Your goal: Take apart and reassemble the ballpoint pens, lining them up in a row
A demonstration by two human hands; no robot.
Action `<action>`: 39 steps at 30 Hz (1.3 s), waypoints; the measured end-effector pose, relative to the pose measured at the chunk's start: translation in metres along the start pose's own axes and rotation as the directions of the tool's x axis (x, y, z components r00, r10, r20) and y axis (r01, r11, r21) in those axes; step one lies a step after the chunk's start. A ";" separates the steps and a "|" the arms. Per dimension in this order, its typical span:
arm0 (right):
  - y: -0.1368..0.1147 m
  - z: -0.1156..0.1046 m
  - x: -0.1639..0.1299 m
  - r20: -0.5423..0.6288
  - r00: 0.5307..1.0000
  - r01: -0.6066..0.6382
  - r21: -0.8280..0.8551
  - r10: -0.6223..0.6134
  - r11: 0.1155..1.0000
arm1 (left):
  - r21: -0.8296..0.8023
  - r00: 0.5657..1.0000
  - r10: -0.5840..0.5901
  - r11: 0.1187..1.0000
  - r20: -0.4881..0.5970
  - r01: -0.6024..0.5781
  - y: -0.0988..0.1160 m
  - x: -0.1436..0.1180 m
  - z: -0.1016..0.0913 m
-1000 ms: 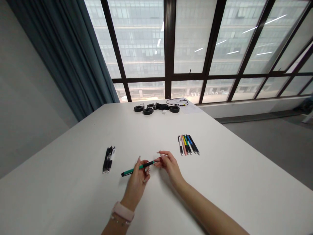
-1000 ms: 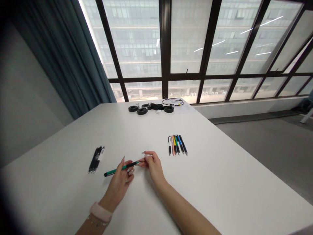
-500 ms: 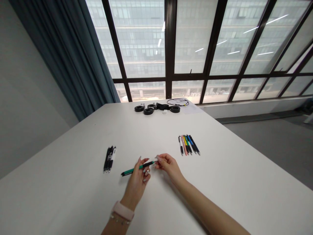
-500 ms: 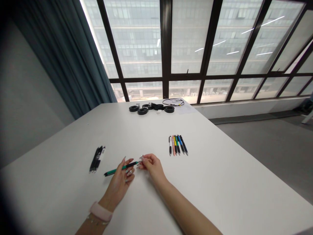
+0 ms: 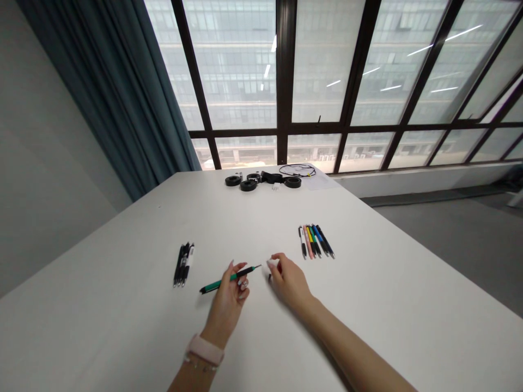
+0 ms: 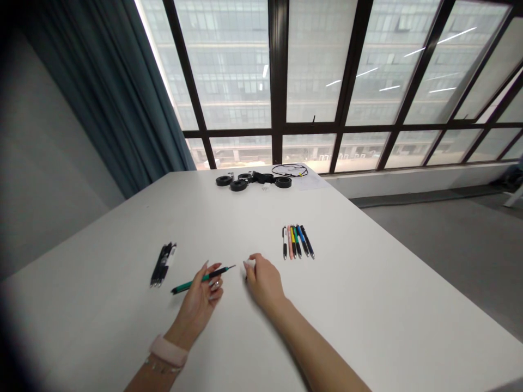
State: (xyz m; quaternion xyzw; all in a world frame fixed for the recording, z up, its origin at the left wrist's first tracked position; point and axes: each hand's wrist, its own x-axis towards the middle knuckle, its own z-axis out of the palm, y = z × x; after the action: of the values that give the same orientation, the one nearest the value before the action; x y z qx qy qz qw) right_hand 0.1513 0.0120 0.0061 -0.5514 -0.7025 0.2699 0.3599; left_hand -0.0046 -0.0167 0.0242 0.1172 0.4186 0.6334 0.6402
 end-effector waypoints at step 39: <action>0.002 0.011 0.009 0.048 0.993 -0.106 0.792 0.112 0.601 | -0.027 0.996 0.032 0.999 -0.085 -0.034 0.002 0.002 0.001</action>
State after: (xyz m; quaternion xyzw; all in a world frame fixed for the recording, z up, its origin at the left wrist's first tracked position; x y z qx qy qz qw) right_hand 0.1424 0.0215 -0.0001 -0.3777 -0.4743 0.5725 0.5519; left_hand -0.0056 -0.0144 0.0248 0.0878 0.4342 0.6542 0.6130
